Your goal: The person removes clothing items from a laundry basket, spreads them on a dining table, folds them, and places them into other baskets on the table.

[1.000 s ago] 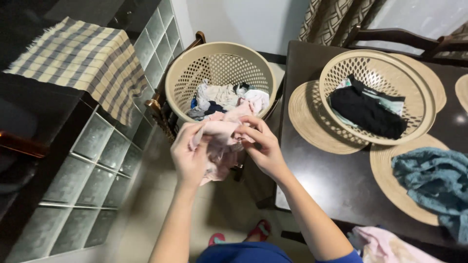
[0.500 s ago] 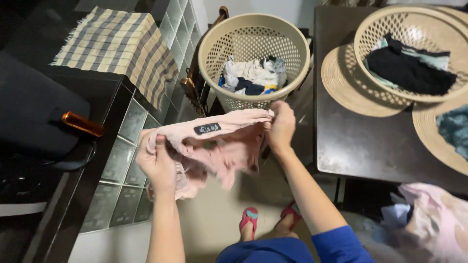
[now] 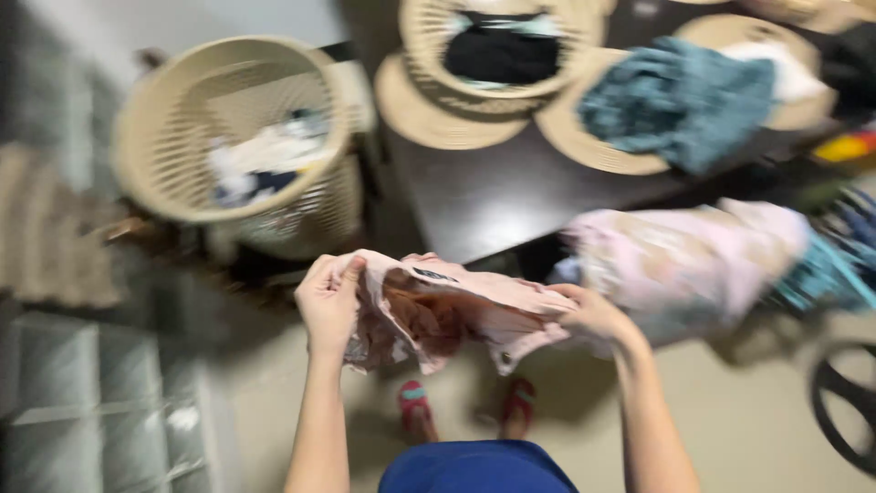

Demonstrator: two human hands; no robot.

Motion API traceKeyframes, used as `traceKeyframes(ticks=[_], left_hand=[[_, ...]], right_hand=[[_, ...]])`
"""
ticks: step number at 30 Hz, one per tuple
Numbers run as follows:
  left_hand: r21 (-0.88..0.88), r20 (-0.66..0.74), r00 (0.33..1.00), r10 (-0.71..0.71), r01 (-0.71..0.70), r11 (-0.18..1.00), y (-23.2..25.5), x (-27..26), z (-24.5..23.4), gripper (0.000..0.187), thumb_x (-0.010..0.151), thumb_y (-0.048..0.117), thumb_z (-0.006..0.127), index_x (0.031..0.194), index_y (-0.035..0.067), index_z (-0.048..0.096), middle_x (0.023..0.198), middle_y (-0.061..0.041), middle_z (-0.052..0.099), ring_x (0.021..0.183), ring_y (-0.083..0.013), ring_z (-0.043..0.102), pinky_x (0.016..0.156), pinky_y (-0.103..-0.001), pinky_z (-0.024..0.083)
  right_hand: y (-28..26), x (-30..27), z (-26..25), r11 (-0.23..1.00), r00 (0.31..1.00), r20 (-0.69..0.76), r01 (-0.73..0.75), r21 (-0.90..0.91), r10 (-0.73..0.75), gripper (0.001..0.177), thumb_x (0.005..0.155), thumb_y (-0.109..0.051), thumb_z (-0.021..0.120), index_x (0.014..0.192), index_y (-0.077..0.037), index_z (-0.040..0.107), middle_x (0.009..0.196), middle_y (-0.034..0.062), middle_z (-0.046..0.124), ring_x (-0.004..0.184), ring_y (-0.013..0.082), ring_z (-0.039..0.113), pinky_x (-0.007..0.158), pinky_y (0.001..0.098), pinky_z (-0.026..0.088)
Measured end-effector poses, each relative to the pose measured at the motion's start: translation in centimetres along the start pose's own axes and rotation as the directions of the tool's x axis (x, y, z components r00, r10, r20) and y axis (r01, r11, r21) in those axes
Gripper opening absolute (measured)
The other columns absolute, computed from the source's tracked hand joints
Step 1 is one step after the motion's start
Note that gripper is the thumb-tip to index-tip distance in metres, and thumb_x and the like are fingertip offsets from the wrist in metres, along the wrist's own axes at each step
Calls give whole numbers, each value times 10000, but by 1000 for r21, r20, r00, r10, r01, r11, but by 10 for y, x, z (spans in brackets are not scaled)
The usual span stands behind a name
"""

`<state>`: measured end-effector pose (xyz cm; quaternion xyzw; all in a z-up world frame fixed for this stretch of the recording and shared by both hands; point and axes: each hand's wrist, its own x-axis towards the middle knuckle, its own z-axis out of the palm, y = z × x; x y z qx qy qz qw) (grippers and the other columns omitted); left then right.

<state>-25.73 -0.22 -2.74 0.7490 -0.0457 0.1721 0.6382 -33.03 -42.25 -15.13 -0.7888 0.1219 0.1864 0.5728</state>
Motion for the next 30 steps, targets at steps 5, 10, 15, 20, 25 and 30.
traceKeyframes(ticks=[5,10,15,20,25,30], left_hand=[[-146,397,874,-282,363,920,20,-28,150,233,943,215,715,920,-17,704,689,-15,608,552,-103,489,505,-278,391],[36,619,779,-101,100,994,25,-61,270,328,979,340,654,989,17,713,749,-71,705,693,-85,618,664,-279,526],[-69,624,764,-162,260,963,-16,-67,350,333,1006,307,644,1011,-19,711,869,-122,711,795,-118,602,736,-297,512],[-52,411,881,-235,280,958,-85,-53,403,451,984,282,619,1326,1,531,1254,-199,661,1147,-256,650,966,-338,510],[372,737,673,-59,-331,867,-90,-97,410,839,841,461,757,1521,90,435,1583,-247,371,1459,-427,348,1180,-525,259],[360,742,657,-134,-222,906,-85,-97,386,1025,739,455,809,1572,97,331,1625,-236,277,1496,-422,266,1170,-542,199]], right_hand=[[78,-142,-132,892,903,-389,14,451,183,596,712,21,655,1306,-19,614,1155,89,699,999,221,673,796,357,555],[171,-202,-245,652,795,-586,361,667,158,447,829,-18,673,1269,-59,607,1191,115,699,961,219,676,833,342,560],[156,-185,-334,313,816,-555,490,814,164,366,1042,-252,698,1264,16,585,1151,158,679,1000,278,697,903,394,593],[116,-54,-354,744,531,-830,621,248,-168,466,899,-132,717,1346,-58,606,1302,83,675,1154,242,650,1003,388,539],[139,15,-278,666,407,-596,40,-745,-692,439,839,-247,801,1214,-67,659,1328,170,645,1220,375,618,1026,479,487],[98,14,-262,887,365,-823,333,-321,-435,378,909,-199,703,1239,-47,594,1349,211,564,1295,371,529,1072,447,426]])
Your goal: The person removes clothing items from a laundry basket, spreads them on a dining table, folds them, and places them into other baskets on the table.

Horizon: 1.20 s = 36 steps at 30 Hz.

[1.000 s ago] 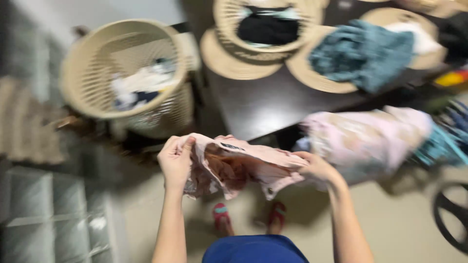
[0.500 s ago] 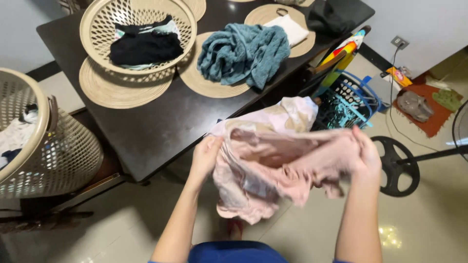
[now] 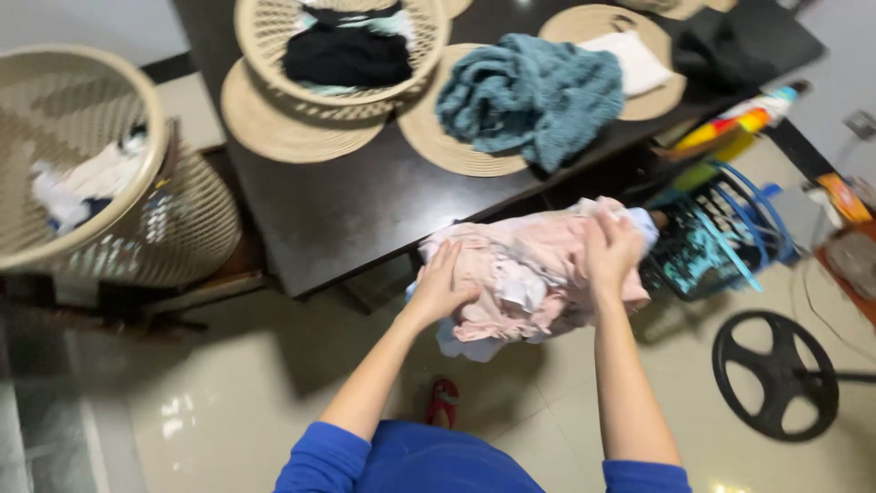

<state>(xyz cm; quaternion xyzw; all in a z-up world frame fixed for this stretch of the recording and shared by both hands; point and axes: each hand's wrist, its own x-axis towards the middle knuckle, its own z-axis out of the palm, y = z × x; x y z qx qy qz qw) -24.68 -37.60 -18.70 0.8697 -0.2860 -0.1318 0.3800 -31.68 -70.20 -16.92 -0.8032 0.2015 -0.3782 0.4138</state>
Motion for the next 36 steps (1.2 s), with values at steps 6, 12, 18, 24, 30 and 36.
traceKeyframes(ticks=[6,12,18,24,30,36], left_hand=[[-125,-353,936,11,-59,990,-52,-8,-81,826,863,343,803,1529,59,405,1578,-297,343,1451,-453,354,1184,-474,309],[-152,-679,726,-104,0,988,-125,-46,-221,374,897,134,735,1253,46,658,1329,-174,616,1248,-333,599,1049,-418,494],[-369,-743,594,-309,22,929,-260,-65,-348,241,964,65,614,1194,52,684,1176,-95,692,974,-202,707,822,-324,581],[-182,-721,619,-311,263,947,-420,-60,-424,250,906,77,666,1155,65,691,1122,-111,704,918,-259,714,831,-369,557],[-4,-468,759,-453,511,860,-539,-7,-425,370,883,264,750,1215,111,689,1240,-187,628,1149,-393,590,959,-467,495],[88,-434,809,-396,475,876,-565,49,-402,647,785,277,800,1371,92,596,1342,-204,557,1187,-476,481,938,-531,435]], right_hand=[[-120,6,97,929,942,58,336,-159,-331,201,908,-114,713,1090,-40,752,1224,165,691,1184,368,608,1080,456,429],[-224,-63,263,922,868,311,364,133,-388,218,859,-87,708,1073,-84,753,1145,104,733,1139,309,636,1032,420,470],[-316,-114,431,978,790,594,32,207,-152,220,872,-106,663,1075,-120,746,1134,92,724,1137,298,627,735,382,540],[-384,-133,582,889,701,549,325,323,-456,192,856,1,685,1035,-40,741,1066,156,722,1129,351,637,973,428,521],[-401,-145,625,850,648,567,484,211,-509,217,734,77,708,923,-29,709,958,150,699,1131,368,634,955,441,532],[-412,-141,615,871,667,579,457,179,-469,241,729,103,677,940,-10,697,979,137,695,1123,353,646,944,429,547]])
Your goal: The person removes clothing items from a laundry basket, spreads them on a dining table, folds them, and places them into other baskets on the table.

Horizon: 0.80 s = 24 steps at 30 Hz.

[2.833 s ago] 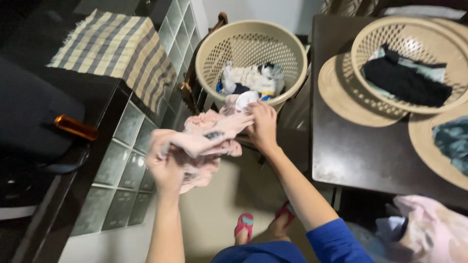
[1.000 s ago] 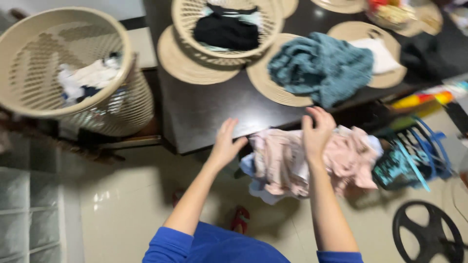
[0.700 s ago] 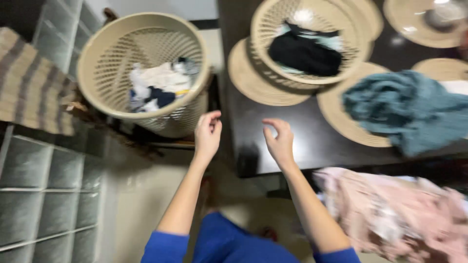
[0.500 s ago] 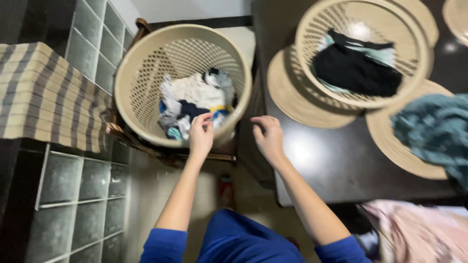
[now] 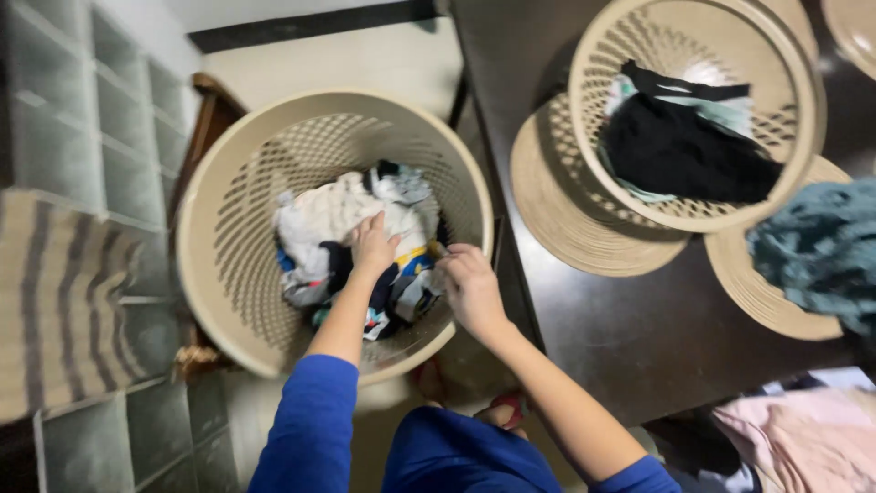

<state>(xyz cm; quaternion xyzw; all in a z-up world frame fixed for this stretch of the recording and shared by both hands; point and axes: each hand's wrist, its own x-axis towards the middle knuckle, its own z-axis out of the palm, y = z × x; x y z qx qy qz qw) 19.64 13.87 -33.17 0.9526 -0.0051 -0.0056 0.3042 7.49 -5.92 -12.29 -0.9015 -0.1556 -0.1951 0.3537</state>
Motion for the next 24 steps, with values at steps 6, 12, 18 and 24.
traceKeyframes(ticks=[6,12,18,24], left_hand=[[72,106,989,-106,98,993,-8,6,4,565,778,305,817,1294,165,635,1325,-173,552,1224,-434,493,997,-532,419],[-3,148,977,-150,152,988,-19,-10,-4,661,775,306,837,1352,135,565,1419,-178,484,1299,-455,433,1010,-579,403],[-28,119,992,-49,53,998,-2,-6,-3,974,728,329,898,1516,54,396,1574,-228,329,1360,-529,309,1001,-670,349],[232,318,918,-236,166,958,-12,21,-7,896,701,534,884,1374,45,552,1385,-165,614,1377,-369,478,1156,-492,378]], right_hand=[[-3,4,-1,1000,999,39,-15,-20,15,198,755,60,721,936,-15,691,984,140,688,1114,345,643,932,420,541],[-2,10,5,996,998,57,-23,-89,28,172,742,23,745,908,-14,716,920,135,691,1034,326,643,881,419,540],[3,11,10,979,994,106,-18,-201,40,144,740,-22,745,882,-25,728,890,107,716,996,300,644,889,413,522],[5,7,11,984,992,115,-36,-176,57,138,757,-43,746,892,-18,731,889,103,717,992,295,640,874,412,516]])
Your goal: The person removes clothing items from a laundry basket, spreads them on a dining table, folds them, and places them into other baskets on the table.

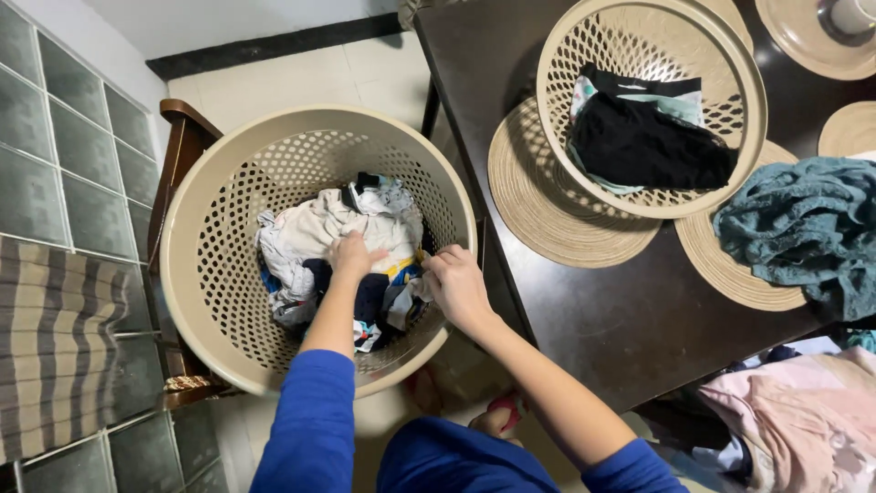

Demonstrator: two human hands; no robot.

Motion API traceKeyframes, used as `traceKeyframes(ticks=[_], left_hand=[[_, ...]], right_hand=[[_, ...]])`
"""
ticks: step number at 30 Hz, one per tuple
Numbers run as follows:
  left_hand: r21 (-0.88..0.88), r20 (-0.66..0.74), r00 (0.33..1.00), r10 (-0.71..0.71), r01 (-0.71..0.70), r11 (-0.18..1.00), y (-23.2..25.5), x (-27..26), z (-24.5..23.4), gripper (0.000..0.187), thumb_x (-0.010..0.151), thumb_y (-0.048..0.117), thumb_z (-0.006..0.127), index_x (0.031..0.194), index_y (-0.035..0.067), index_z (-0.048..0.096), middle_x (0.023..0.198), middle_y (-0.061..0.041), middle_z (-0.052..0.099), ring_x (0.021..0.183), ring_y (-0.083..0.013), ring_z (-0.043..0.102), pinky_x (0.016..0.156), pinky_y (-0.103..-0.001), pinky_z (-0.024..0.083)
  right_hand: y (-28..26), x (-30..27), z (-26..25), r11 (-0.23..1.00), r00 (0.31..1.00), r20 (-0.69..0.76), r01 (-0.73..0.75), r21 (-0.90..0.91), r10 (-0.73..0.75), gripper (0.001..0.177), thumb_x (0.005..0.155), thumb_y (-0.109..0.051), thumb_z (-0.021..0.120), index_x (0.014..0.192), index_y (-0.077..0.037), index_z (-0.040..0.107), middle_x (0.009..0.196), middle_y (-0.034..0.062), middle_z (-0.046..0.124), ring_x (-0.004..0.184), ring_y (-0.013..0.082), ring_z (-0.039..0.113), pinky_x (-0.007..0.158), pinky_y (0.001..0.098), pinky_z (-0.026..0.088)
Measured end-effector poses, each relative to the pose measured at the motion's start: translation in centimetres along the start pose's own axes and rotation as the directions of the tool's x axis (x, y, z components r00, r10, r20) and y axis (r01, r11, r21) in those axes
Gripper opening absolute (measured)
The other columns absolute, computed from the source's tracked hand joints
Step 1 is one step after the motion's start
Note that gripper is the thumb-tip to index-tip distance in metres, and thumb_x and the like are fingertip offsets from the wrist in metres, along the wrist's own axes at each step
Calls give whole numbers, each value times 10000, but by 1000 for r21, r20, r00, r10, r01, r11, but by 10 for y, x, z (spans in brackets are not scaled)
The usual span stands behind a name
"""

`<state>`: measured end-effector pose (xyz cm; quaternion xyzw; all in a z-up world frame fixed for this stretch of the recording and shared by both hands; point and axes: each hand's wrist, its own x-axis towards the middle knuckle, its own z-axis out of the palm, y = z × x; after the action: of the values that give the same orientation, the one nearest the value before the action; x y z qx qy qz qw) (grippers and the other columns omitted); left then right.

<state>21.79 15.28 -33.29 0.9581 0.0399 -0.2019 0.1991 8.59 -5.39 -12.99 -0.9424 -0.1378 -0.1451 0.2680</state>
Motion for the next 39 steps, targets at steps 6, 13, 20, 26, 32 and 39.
traceKeyframes(ticks=[6,13,20,26,32,39], left_hand=[[-284,-141,952,272,-302,910,18,-58,-58,712,778,550,837,1196,4,652,1118,-248,708,1053,-367,682,894,-451,531],[-660,-344,877,336,-480,577,54,-191,-185,482,865,276,932,1086,-40,644,872,-166,555,775,-287,482,763,-398,483],[-376,-480,810,336,-536,756,-1,-223,-208,1564,403,405,1011,1615,93,73,1666,-220,187,1509,-414,173,1192,-516,161],[-297,-627,744,232,-504,811,-41,-151,-106,1457,481,497,941,1578,63,86,1614,-252,193,1481,-426,213,1184,-548,229],[-745,-514,843,156,-529,406,3,-63,-88,469,894,206,696,1332,79,589,1254,-106,677,1183,-315,607,976,-513,462],[-868,-494,841,221,-466,-169,162,-159,-218,261,1018,18,478,1225,55,634,1143,-42,713,1042,-156,690,903,-337,590]], right_hand=[[-16,15,-13,1000,1000,-26,14,-2,-14,358,770,-14,720,1126,-45,721,940,79,721,1014,284,639,903,407,520],[-29,51,3,875,988,-41,-113,470,150,645,657,-52,846,1261,-27,623,1195,166,673,1108,317,647,925,365,542],[-32,70,-22,0,954,174,-180,984,245,528,829,120,612,1338,-13,572,1228,78,688,1141,187,638,947,310,533],[-13,80,-77,-362,941,249,-155,919,230,423,1052,-209,509,1423,-7,513,1315,163,650,1171,274,665,1030,430,547],[46,45,-109,-214,945,165,-105,971,284,440,1092,-242,497,1469,-14,492,1384,140,613,1236,261,640,1084,426,545],[108,12,-126,-232,884,190,-96,968,428,457,1041,-281,517,1420,-25,527,1305,144,668,1140,271,676,929,397,578]])
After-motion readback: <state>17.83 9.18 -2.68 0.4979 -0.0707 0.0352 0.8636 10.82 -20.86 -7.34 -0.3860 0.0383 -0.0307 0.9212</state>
